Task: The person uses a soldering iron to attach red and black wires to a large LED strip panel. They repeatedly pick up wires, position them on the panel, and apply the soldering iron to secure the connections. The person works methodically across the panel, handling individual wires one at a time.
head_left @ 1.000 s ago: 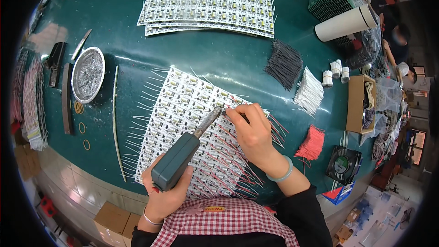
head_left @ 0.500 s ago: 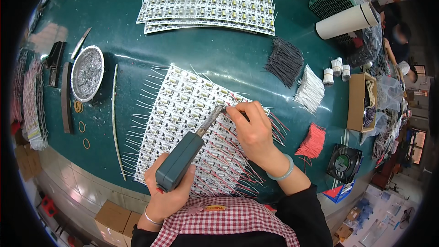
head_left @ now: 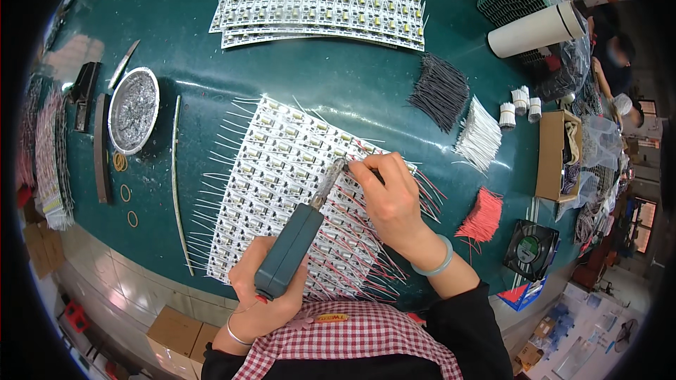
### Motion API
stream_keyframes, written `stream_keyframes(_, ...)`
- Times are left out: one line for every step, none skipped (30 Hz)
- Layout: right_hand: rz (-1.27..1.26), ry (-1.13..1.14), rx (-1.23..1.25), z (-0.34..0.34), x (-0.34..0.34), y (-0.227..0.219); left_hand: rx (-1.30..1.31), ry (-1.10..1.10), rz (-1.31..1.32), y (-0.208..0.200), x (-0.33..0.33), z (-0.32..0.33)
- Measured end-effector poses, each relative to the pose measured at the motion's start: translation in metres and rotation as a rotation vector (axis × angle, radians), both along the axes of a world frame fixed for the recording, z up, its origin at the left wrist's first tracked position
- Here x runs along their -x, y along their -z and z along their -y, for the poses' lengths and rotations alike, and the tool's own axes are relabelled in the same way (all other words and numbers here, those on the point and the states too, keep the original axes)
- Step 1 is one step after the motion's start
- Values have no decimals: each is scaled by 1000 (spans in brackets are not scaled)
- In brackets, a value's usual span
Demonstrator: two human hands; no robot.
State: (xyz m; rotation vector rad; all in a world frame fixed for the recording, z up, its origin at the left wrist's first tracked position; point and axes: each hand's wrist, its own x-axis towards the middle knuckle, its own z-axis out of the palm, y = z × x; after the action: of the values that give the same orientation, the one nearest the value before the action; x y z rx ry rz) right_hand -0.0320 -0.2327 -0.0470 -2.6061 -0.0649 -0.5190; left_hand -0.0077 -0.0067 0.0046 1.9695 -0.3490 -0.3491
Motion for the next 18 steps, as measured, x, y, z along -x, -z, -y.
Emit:
stream_keyframes(-2, 0, 1, 0, 0, 0, -36, 25, 20, 0, -1, -1)
stream_keyframes(-4, 1, 2, 0, 0, 0, -43, 31, 17, 0, -1, -3)
stream_keyframes(-5, 1, 2, 0, 1, 0, -50, 36, 13, 0, 0, -5)
stream_keyframes(-4, 1, 1, 0, 1, 0, -52, 44, 20, 0, -1, -6)
stream_keyframes(-3, 1, 0, 0, 0, -1, -53, 52, 26, 0, -1, -6)
stream_keyframes(-2, 1, -1, 0, 0, -1, -49, 61, 41, 0, -2, -6)
stream_keyframes(-3, 4, -3, 0, 0, -1, -44, 71, 57, 0, -2, -6)
stream_keyframes(-3, 5, -5, 0, 1, 0, -49, 66, 81, 0, -2, -5)
stream_keyframes(-3, 6, -7, 0, 1, 0, -54, 61, 104, -1, -2, -3)
stream_keyframes(-2, 7, -10, 0, 1, 1, -62, 68, 125, 0, -1, -3)
stream_keyframes(-2, 8, -12, 0, 1, 1, -70, 75, 145, 1, -1, -4)
stream_keyframes(-2, 9, -14, 0, 1, 1, -83, 93, 162, 5, 0, -6)
stream_keyframes(-4, 10, -13, -1, 0, 1, -81, 95, 154, 6, -1, -6)
stream_keyframes(-4, 12, -12, 0, 1, 0, -80, 98, 149, 6, 0, -7)
stream_keyframes(-4, 15, -11, 0, 1, 0, -65, 85, 120, 4, -1, -5)
stream_keyframes(0, 16, -10, 0, 1, 0, -58, 74, 92, 3, -1, -4)
stream_keyframes(4, 16, -10, 0, 1, 1, -52, 63, 65, 2, -1, -3)
stream_keyframes(8, 15, -9, 0, 1, 2, -55, 54, 39, 1, 0, -3)
